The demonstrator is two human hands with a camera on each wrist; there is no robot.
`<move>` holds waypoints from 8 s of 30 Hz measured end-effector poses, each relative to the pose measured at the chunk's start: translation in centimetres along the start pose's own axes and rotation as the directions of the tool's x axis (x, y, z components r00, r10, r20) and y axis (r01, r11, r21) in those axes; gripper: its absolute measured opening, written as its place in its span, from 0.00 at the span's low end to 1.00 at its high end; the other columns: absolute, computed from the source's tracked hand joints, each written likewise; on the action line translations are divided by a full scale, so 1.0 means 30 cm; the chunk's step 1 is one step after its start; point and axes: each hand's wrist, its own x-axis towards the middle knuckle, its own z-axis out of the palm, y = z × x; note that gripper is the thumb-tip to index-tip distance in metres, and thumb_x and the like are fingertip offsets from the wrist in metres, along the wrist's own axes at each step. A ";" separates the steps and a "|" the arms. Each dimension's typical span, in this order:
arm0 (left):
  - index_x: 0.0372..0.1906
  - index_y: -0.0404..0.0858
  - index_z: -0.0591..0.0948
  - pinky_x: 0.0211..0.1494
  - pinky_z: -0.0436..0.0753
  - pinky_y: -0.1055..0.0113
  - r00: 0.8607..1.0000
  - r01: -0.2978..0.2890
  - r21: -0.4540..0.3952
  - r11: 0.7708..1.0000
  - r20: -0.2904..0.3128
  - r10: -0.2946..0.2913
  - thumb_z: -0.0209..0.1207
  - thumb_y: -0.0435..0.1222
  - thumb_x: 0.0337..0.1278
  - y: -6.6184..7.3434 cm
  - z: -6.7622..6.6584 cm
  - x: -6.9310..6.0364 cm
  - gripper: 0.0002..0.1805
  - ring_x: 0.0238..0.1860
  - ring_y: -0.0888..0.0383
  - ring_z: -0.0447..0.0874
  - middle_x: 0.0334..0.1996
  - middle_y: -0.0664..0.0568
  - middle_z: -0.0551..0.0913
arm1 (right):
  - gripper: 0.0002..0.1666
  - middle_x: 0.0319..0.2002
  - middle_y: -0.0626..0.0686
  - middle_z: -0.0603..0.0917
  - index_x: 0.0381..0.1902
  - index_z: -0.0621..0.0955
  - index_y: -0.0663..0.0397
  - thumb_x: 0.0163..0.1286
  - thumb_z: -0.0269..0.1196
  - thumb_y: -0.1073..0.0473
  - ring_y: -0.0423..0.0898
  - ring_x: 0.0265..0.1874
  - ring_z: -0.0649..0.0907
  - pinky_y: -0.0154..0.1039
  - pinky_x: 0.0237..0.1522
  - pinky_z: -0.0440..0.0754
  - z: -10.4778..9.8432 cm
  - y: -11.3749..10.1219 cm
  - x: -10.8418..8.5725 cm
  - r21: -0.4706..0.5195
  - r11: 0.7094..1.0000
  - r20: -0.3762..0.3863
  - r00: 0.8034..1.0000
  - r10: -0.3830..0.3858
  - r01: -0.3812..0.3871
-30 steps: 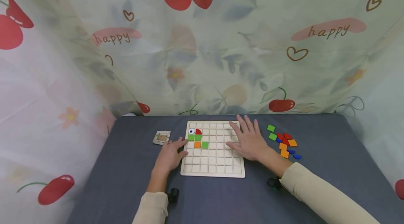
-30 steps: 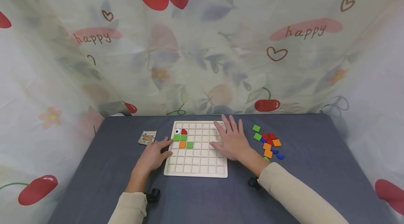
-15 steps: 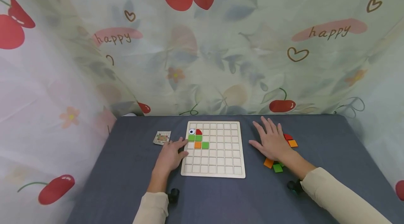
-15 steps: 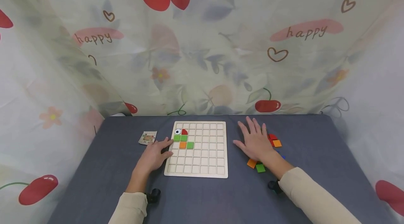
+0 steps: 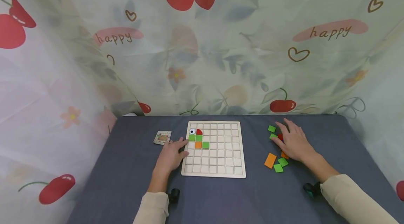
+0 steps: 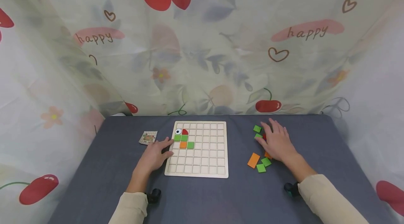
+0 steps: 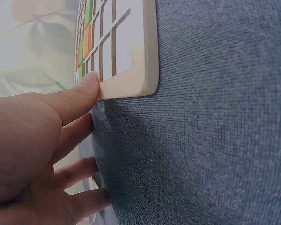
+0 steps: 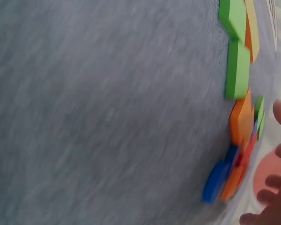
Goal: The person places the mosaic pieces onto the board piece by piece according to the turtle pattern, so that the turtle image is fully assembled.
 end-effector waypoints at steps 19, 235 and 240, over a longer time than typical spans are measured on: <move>0.73 0.50 0.75 0.79 0.62 0.36 1.000 0.004 0.002 1.000 0.002 -0.004 0.65 0.43 0.66 0.009 -0.005 -0.001 0.30 0.78 0.32 0.58 0.76 0.49 0.70 | 0.15 0.65 0.72 0.74 0.50 0.84 0.69 0.72 0.64 0.62 0.72 0.64 0.70 0.74 0.63 0.70 0.029 0.053 -0.023 -0.019 0.998 -0.115 0.992 -0.059 0.057; 0.73 0.50 0.74 0.78 0.64 0.37 1.000 0.002 -0.021 1.000 -0.018 -0.003 0.64 0.43 0.67 0.004 0.005 -0.006 0.30 0.79 0.32 0.58 0.76 0.50 0.69 | 0.06 0.39 0.59 0.85 0.42 0.78 0.58 0.72 0.65 0.62 0.52 0.34 0.81 0.51 0.40 0.82 0.001 -0.126 0.127 0.167 0.986 -0.064 0.998 -0.011 0.022; 0.73 0.50 0.74 0.78 0.64 0.37 1.000 -0.001 -0.016 1.000 -0.014 0.001 0.64 0.43 0.67 0.005 0.001 -0.007 0.30 0.79 0.32 0.58 0.76 0.49 0.69 | 0.07 0.36 0.58 0.87 0.44 0.76 0.57 0.74 0.64 0.61 0.45 0.27 0.82 0.44 0.33 0.83 0.009 -0.189 0.129 0.228 0.973 -0.040 0.999 -0.012 0.021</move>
